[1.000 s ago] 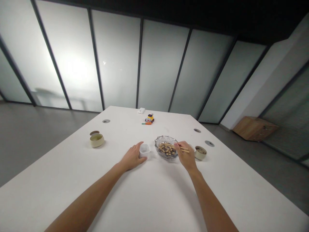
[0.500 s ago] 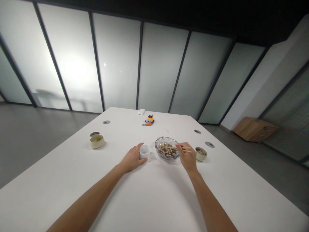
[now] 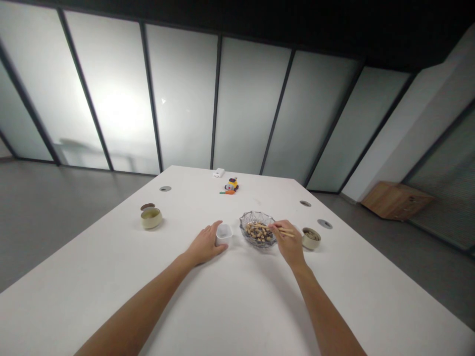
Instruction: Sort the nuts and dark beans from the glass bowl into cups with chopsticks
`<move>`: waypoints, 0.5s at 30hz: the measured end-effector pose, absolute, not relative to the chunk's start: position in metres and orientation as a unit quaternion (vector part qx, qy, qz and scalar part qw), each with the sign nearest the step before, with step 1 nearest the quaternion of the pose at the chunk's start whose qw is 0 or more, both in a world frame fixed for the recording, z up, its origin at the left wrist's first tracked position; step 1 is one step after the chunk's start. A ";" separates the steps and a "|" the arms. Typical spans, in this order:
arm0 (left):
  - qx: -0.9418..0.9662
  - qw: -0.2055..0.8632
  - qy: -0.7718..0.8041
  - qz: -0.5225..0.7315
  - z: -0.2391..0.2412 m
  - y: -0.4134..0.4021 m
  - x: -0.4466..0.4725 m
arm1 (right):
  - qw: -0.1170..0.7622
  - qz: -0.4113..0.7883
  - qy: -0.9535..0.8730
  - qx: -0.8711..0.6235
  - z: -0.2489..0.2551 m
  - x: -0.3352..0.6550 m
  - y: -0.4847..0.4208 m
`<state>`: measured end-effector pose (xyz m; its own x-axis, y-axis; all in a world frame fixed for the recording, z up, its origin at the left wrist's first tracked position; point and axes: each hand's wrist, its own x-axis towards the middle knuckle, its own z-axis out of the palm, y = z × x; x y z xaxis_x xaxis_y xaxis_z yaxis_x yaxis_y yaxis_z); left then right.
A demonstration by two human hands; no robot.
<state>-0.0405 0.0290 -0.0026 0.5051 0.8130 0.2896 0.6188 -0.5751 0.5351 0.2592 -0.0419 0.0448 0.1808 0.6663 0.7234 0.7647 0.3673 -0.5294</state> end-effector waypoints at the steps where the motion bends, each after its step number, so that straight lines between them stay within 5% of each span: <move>1: 0.848 0.185 0.421 0.264 -0.003 0.029 -0.040 | 0.525 -0.045 -0.638 -0.561 0.045 0.259 -0.042; 15: 0.852 0.179 0.428 0.245 0.001 0.027 -0.041 | 0.520 -0.042 -0.636 -0.568 0.042 0.263 -0.042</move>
